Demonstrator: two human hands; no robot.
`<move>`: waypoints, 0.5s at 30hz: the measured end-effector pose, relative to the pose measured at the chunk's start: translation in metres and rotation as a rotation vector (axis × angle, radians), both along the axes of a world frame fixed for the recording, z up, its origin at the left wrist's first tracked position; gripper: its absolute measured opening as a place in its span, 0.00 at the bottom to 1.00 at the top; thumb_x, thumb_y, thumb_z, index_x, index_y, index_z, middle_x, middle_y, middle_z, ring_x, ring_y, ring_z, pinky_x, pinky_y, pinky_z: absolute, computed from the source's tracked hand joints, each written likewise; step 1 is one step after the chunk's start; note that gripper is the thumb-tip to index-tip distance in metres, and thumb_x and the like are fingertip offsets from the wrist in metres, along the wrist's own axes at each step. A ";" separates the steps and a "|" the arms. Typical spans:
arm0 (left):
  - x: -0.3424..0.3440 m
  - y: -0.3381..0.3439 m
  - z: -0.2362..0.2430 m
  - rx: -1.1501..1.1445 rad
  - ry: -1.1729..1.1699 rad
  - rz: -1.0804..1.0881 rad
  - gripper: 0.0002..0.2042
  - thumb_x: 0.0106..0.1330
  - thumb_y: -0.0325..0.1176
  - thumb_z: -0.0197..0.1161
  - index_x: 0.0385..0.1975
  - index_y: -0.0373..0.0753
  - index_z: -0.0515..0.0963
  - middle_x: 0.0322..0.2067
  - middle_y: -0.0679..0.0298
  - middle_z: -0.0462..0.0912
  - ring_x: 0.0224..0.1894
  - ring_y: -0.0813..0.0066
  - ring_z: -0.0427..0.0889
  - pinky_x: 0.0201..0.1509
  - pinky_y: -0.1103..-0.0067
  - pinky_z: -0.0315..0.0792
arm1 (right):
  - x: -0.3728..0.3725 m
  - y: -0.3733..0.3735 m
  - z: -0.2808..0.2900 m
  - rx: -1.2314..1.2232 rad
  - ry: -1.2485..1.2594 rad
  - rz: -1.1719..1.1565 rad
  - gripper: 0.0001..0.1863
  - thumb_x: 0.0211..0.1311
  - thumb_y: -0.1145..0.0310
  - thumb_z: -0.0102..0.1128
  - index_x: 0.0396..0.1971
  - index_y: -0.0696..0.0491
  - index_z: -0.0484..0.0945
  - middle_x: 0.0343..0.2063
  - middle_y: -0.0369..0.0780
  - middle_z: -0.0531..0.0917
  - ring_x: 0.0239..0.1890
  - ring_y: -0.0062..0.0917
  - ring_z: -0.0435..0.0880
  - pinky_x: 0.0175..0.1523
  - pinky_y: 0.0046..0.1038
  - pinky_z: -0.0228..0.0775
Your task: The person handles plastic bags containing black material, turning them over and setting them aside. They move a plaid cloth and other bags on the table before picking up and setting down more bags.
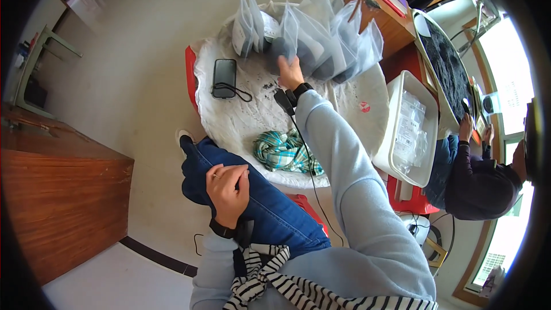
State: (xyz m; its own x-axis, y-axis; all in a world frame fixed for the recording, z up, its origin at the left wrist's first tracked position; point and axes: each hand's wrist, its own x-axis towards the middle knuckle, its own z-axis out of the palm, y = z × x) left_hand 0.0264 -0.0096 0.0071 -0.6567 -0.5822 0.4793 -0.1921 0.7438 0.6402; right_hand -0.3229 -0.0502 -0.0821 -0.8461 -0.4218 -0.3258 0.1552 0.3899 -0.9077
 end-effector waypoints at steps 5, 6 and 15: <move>-0.001 -0.006 -0.001 0.027 -0.003 -0.004 0.04 0.58 0.25 0.57 0.30 0.37 0.79 0.24 0.67 0.82 0.31 0.71 0.79 0.49 0.72 0.65 | -0.046 -0.020 -0.062 -0.344 0.233 0.112 0.39 0.57 0.48 0.58 0.61 0.49 0.50 0.41 0.43 0.73 0.35 0.30 0.75 0.36 0.34 0.74; -0.001 -0.007 -0.001 0.029 -0.003 -0.001 0.04 0.58 0.25 0.57 0.30 0.37 0.79 0.24 0.67 0.82 0.30 0.71 0.79 0.49 0.72 0.65 | -0.046 -0.019 -0.067 -0.267 0.275 0.093 0.37 0.57 0.49 0.58 0.60 0.50 0.52 0.39 0.42 0.73 0.33 0.29 0.75 0.36 0.34 0.74; -0.003 -0.008 -0.001 0.060 0.000 -0.009 0.04 0.56 0.24 0.58 0.30 0.38 0.79 0.24 0.68 0.82 0.30 0.73 0.79 0.48 0.72 0.65 | 0.067 0.011 -0.004 -0.304 -0.353 0.127 0.32 0.54 0.62 0.63 0.55 0.57 0.60 0.47 0.44 0.73 0.46 0.32 0.77 0.46 0.36 0.73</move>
